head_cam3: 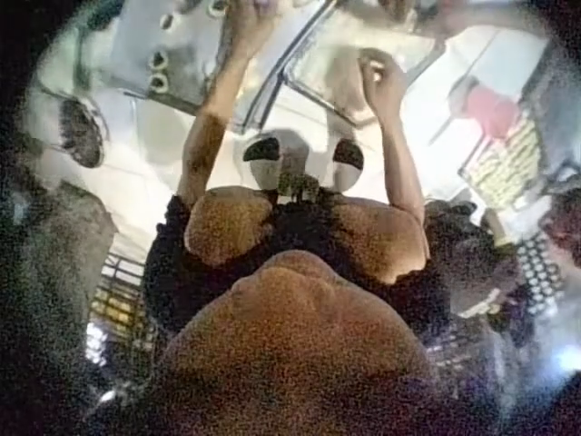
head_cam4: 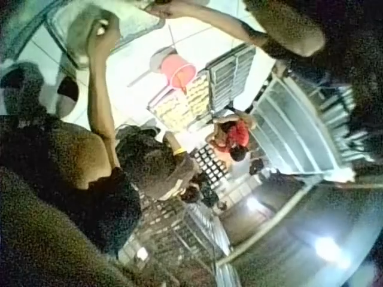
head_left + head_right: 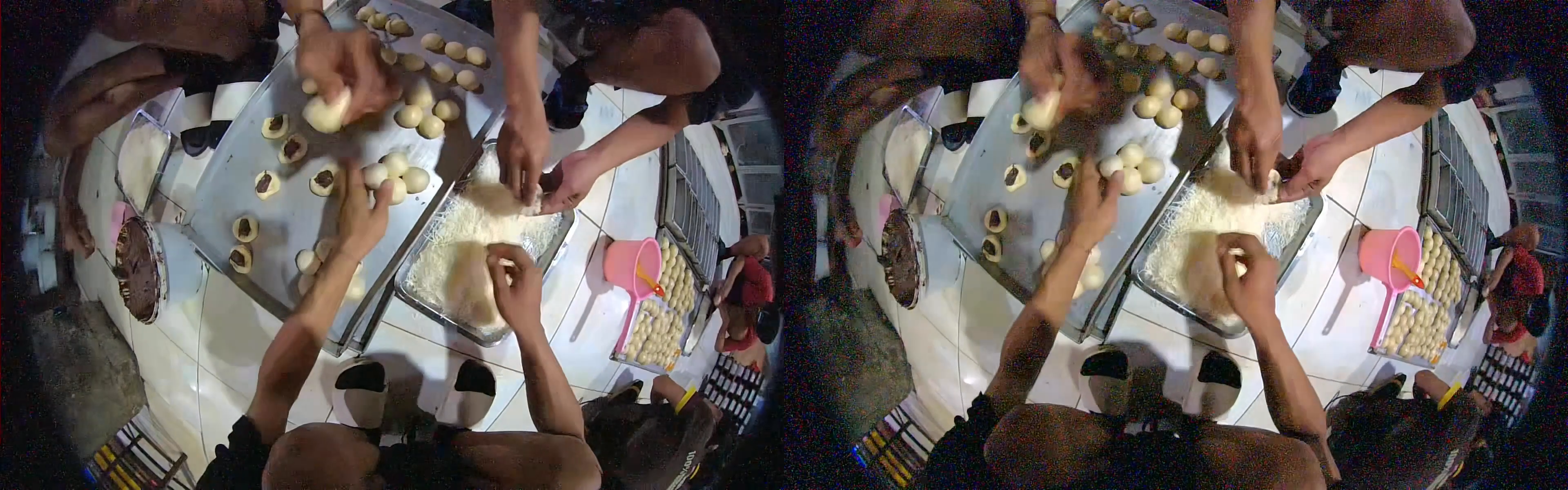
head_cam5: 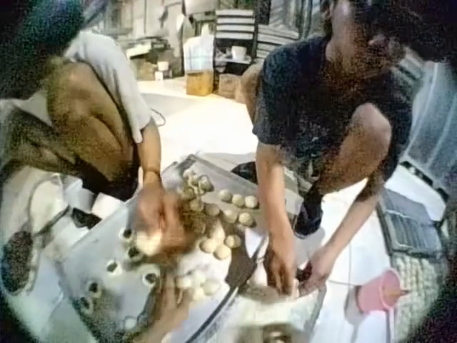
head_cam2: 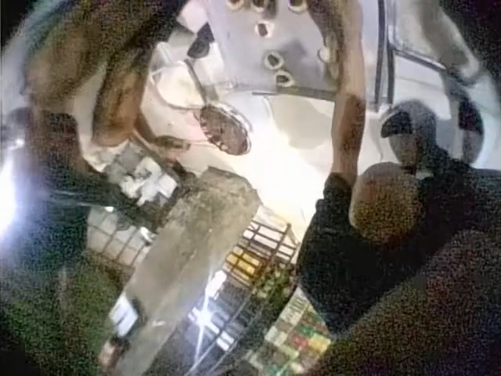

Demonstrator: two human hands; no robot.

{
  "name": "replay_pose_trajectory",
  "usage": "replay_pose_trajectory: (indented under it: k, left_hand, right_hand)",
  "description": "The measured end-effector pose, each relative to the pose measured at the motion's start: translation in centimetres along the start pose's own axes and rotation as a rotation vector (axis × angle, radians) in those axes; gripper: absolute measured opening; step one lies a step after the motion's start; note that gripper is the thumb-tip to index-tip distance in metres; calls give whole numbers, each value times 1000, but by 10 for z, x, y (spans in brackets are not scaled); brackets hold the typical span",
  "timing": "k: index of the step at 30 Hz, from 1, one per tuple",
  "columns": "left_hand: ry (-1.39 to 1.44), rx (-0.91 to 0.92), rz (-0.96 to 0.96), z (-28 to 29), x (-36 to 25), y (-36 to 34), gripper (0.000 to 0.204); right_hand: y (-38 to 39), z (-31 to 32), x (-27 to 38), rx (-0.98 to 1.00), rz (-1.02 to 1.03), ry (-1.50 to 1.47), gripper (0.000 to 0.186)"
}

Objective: Filling and shaping dough balls into buns on a production floor.

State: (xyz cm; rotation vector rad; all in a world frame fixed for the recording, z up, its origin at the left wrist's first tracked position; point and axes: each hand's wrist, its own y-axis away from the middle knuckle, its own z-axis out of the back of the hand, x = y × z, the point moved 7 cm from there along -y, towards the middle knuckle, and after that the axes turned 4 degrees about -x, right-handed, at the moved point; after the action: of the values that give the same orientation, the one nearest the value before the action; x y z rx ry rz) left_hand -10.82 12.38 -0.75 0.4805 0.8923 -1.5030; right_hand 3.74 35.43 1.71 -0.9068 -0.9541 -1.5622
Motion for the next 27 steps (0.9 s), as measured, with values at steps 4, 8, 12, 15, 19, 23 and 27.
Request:
replay_pose_trajectory:
  k: [4,8,12,15,19,23,27]
  left_hand:
    - [-138,11,125,29,36,13,39]
    - [-497,15,19,68,106,3,38]
    - [-80,136,106,44,132,-25,35]
    - [300,115,182,51,120,-24,32]
    - [1255,-38,378,45,49,-10,29]
    - [1604,246,743,11,-4,37,35]
    - [1604,307,1045,-2,-39,91,41]
  right_hand:
    - [-2,18,-67,-292,-67,120,28]
    - [5,25,-30,-291,-65,317,33]
    - [1,38,-45,-158,44,393,35]
    - [3,39,-23,-153,44,397,33]
    - [3,51,-5,-83,100,500,22]
    - [12,40,-30,108,143,594,17]
    - [2,38,3,127,-178,151,24]
